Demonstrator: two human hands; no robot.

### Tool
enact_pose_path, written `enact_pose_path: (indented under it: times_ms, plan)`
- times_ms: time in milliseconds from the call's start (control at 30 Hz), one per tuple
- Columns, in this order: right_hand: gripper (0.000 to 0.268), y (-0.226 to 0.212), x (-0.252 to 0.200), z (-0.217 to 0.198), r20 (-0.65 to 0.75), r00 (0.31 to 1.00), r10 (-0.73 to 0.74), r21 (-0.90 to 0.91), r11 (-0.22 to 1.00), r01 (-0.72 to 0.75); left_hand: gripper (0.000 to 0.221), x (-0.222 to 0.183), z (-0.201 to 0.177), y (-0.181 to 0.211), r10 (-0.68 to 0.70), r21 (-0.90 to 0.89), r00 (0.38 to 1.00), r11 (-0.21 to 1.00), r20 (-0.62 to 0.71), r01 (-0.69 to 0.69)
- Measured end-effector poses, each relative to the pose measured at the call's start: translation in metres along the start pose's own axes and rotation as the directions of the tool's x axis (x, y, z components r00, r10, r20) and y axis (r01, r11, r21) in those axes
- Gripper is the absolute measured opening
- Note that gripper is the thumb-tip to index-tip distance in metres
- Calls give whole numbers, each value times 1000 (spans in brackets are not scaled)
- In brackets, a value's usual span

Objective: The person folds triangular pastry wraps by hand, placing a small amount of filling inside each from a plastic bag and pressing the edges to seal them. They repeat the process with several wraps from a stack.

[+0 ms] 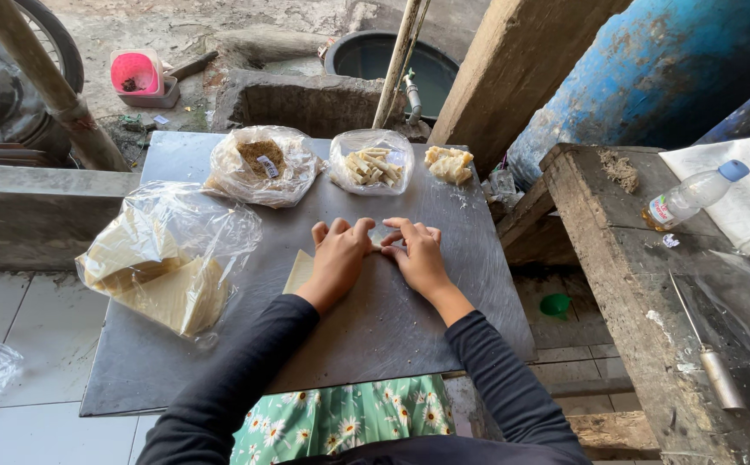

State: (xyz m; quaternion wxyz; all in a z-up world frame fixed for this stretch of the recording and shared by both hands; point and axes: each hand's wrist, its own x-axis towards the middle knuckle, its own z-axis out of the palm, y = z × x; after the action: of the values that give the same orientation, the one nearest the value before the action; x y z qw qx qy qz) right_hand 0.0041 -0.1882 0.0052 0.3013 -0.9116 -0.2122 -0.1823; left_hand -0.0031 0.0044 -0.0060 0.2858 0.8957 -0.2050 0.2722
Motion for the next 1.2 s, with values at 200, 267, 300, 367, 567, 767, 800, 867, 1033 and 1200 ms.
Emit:
enact_pose_path:
  times_ms: [200,267,300,367,567,767,800,867,1033,1200]
  plan:
    - [43,-1,3,1,15,999,28,79,996,-29,33,-1,1,5,-65,-20,998,998,24,66]
    - [46,-2,1,-3,33,999,-15,76,997,12,33,2,-2,4,-81,-41,996,996,27,82]
    - [47,-1,2,-6,40,998,-40,72,997,37,32,3,-4,4,-82,-54,995,995,49,84]
    - [44,-2,3,-8,49,999,4,69,998,-8,31,5,-9,4,-84,-78,992,993,93,91]
    - [54,11,15,14,151,877,457,195,855,-480,44,10,3,8,-387,-167,911,898,140,407]
    - [56,19,33,40,-135,945,297,-106,944,-312,86,26,30,3,-484,-54,875,874,-23,482]
    - [54,19,36,42,-152,949,277,-130,946,-297,87,28,34,2,-487,-39,873,873,-33,486]
    - [48,17,45,44,-181,959,216,-144,959,-243,90,34,41,-1,-486,-11,872,874,-57,486]
    - [42,11,53,30,-247,965,87,-39,994,-100,85,45,34,-3,-440,-32,885,897,-155,441]
    - [49,6,43,-6,28,993,-118,71,991,116,73,35,-10,-16,-482,-150,876,866,4,477]
